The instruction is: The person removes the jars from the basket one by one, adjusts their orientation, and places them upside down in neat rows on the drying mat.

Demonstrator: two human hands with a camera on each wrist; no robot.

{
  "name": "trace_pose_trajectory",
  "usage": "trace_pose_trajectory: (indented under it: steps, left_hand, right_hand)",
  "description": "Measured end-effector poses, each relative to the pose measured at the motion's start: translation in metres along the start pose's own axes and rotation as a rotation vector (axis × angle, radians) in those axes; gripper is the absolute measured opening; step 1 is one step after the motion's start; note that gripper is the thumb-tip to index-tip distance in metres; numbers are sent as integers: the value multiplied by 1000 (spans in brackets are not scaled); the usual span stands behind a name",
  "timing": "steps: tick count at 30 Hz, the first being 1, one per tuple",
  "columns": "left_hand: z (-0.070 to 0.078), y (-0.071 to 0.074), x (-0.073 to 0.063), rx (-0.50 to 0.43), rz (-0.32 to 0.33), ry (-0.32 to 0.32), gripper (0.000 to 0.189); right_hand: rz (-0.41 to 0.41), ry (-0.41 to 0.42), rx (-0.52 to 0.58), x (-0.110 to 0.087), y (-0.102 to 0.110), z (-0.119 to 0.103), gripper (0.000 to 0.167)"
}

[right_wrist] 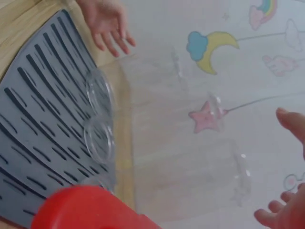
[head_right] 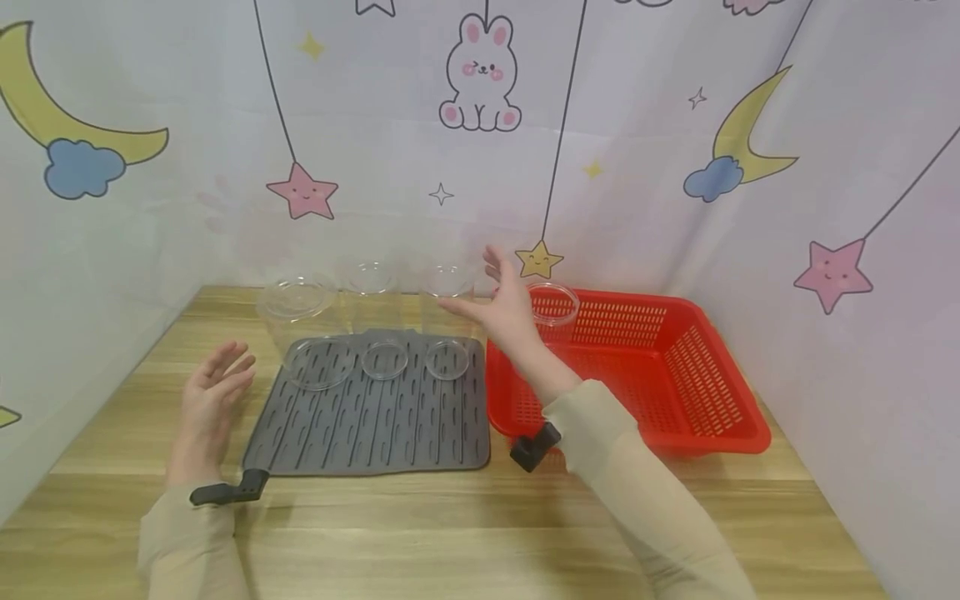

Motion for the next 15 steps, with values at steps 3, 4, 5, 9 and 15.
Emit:
trace_pose_trajectory:
  steps: [3,4,5,9,15]
  left_hand:
    - [0,0,1,-2,-3,6,48]
    - [0,0,2,-2,-5,8,50]
    - [0,0,2,-2,-6,10,50]
    - [-1,0,5,3,-20,18,49]
    - [-3,-1,9,13,-50,15,42]
  right_hand:
    - [20,20,3,-3,14,-6,91]
    - [26,22,-3,-4,19,-7,91]
    - [30,22,-6,-5,24,-7,91]
    - [34,-25,-35,-10,43,1,90]
    - [100,-118,-52,-19,72,20,95]
Point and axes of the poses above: each hand's wrist, its own x-axis towards the middle knuckle, its own y-axis out of the back of the hand, z = x × y, the point moved 8 cm from there along x, towards the middle knuckle, and after that the axes turned 12 degrees about y, right-handed, at the moved point
